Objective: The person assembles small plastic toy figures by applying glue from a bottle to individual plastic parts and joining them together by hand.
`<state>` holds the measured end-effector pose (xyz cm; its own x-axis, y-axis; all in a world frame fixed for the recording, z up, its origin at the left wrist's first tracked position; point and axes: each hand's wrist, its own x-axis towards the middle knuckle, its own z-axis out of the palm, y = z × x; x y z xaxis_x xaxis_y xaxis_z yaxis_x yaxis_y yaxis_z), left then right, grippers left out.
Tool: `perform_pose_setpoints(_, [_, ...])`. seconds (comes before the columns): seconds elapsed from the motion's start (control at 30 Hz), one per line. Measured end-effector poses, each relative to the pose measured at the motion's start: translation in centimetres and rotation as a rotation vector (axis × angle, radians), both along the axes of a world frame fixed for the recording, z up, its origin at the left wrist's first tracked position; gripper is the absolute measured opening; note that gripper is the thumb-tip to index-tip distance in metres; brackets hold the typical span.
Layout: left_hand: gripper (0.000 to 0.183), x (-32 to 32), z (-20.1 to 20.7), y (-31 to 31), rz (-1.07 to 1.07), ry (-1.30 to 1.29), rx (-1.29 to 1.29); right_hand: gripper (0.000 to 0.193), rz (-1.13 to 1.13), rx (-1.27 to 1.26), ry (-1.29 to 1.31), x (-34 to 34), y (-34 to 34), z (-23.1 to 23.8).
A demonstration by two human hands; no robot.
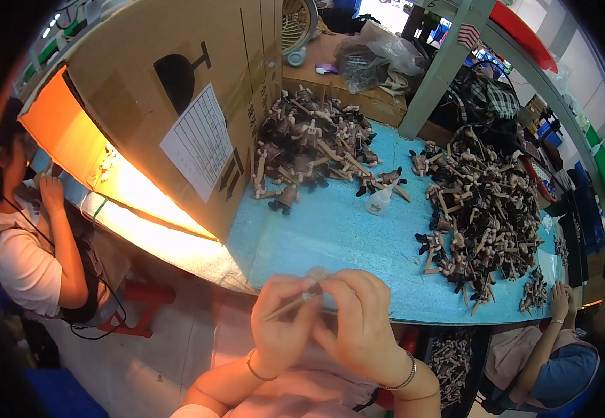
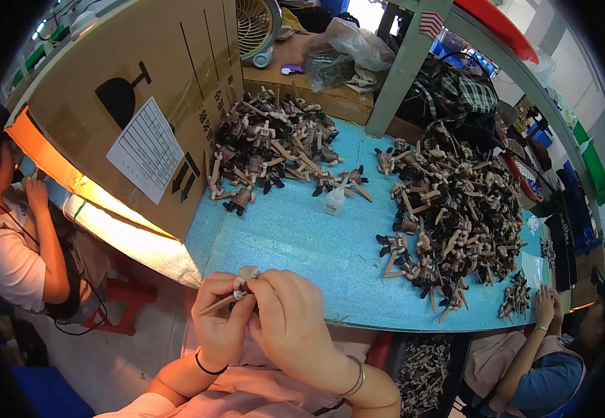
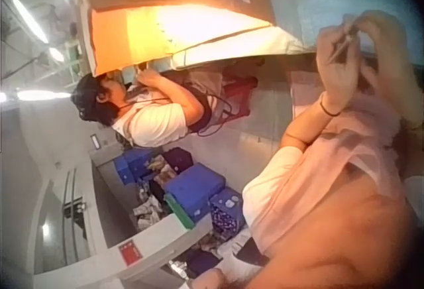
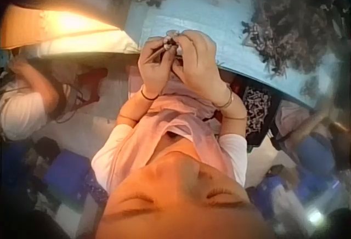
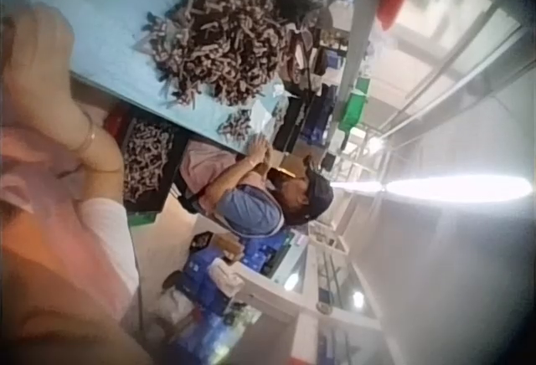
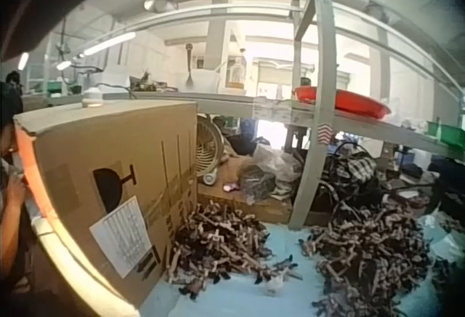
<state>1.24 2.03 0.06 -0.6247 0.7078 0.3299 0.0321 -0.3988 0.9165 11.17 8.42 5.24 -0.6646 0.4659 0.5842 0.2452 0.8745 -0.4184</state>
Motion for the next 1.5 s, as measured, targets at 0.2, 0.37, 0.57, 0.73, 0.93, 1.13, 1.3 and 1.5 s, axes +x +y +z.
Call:
perform_pose_setpoints(0.2, [0.027,-0.4,2.6,-0.3,-0.179,0.270,-0.110,0.059,-0.077,-0.007,0.079,1.6,2.1,-2.2])
perform_pose_setpoints(0.37, [0.033,-2.4,3.7,-0.7,-0.290,0.319,-0.143,0.070,0.475,-1.170,0.643,3.3,2.9,-3.9])
perform_pose_setpoints(0.57, [0.028,-1.5,4.5,1.4,-0.344,0.350,-0.057,0.072,0.602,-1.213,0.681,3.2,2.6,-4.2])
perform_pose_setpoints(0.73, [0.025,-1.4,3.5,1.8,-0.334,0.308,0.027,0.071,0.610,-1.241,0.702,3.4,2.7,-5.1])
perform_pose_setpoints(0.93, [0.030,-0.6,3.1,1.0,-0.213,0.411,0.002,0.074,0.578,-1.147,0.729,2.6,1.9,-5.2])
perform_pose_setpoints(1.13, [0.070,-0.6,3.4,1.4,-0.239,0.620,-0.011,0.075,0.380,-1.299,0.803,2.8,1.5,-5.6])
perform_pose_setpoints(1.3, [0.075,-0.4,2.9,1.8,-0.188,0.672,-0.050,0.074,0.279,-1.350,0.854,2.6,0.9,-5.1])
perform_pose_setpoints(1.5, [0.069,-0.3,2.8,2.0,-0.201,0.654,-0.116,0.073,0.234,-1.393,0.864,2.7,0.9,-5.9])
